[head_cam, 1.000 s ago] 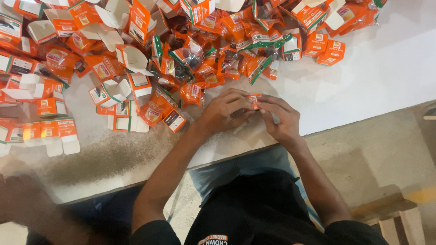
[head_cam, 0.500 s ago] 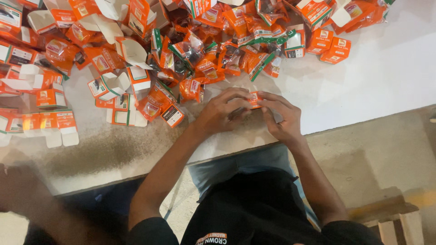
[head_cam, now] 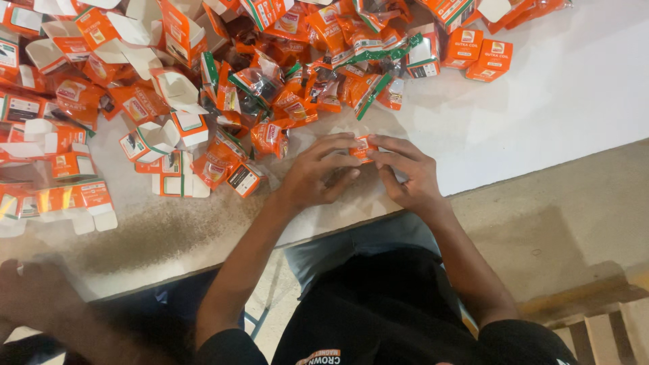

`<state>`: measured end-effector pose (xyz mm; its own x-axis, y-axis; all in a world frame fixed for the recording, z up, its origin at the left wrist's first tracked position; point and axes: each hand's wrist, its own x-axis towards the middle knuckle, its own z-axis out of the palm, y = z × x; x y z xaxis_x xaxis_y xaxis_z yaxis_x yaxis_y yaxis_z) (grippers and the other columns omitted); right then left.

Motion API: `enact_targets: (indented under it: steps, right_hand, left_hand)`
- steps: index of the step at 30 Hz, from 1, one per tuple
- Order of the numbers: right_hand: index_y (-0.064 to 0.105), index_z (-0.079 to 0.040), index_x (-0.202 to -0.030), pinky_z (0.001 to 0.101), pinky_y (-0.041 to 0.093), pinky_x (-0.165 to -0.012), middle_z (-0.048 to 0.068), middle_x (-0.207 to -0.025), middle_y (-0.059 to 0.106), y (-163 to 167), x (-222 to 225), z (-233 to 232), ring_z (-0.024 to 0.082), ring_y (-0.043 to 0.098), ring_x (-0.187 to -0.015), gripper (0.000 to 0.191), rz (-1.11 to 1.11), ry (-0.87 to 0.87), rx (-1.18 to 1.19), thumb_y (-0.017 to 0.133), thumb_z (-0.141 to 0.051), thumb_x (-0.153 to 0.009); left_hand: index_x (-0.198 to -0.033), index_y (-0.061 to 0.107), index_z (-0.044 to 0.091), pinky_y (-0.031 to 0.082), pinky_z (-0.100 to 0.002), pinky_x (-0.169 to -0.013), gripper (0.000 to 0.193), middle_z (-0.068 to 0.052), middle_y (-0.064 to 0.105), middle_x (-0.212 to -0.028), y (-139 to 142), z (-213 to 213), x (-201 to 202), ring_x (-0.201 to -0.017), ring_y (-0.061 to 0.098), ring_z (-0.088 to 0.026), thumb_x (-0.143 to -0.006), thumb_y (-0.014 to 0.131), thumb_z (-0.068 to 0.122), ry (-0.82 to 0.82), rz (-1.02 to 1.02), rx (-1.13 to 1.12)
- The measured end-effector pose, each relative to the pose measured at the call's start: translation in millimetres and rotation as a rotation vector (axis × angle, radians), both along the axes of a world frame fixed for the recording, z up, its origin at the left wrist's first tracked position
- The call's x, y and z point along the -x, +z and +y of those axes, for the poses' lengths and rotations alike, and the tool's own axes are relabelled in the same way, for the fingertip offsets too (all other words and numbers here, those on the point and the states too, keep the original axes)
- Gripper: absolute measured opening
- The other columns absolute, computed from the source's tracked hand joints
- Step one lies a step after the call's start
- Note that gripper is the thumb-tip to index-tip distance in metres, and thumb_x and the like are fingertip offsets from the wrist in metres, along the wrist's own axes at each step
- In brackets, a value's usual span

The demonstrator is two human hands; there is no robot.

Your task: The person picks up flat orange cardboard boxes from a large pile on the table, folds and opens them, and places small packaged items inside, setting the closed boxes back on the table. Other workers at the same table handle the boxes alongside them.

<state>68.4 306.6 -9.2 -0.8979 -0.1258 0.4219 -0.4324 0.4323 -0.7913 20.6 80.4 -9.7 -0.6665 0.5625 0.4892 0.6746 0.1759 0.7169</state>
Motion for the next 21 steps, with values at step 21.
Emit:
enact_targets:
  steps: [21]
  right_hand:
    - [0.073,-0.004,-0.119,0.0352,0.06,-0.097,0.013,-0.137,0.068,-7.7,2.9,11.8,0.029,0.07,-0.122,0.043,-0.047,0.116,0.053,0.06,0.015,-0.083]
  left_hand:
    - [-0.102,0.068,0.012,0.057,-0.039,-0.109,0.023,-0.004,0.07,-0.133,-2.4,22.8,-35.4,-0.135,0.064,-0.029,-0.089,0.086,0.007,0.384,0.194,0.283]
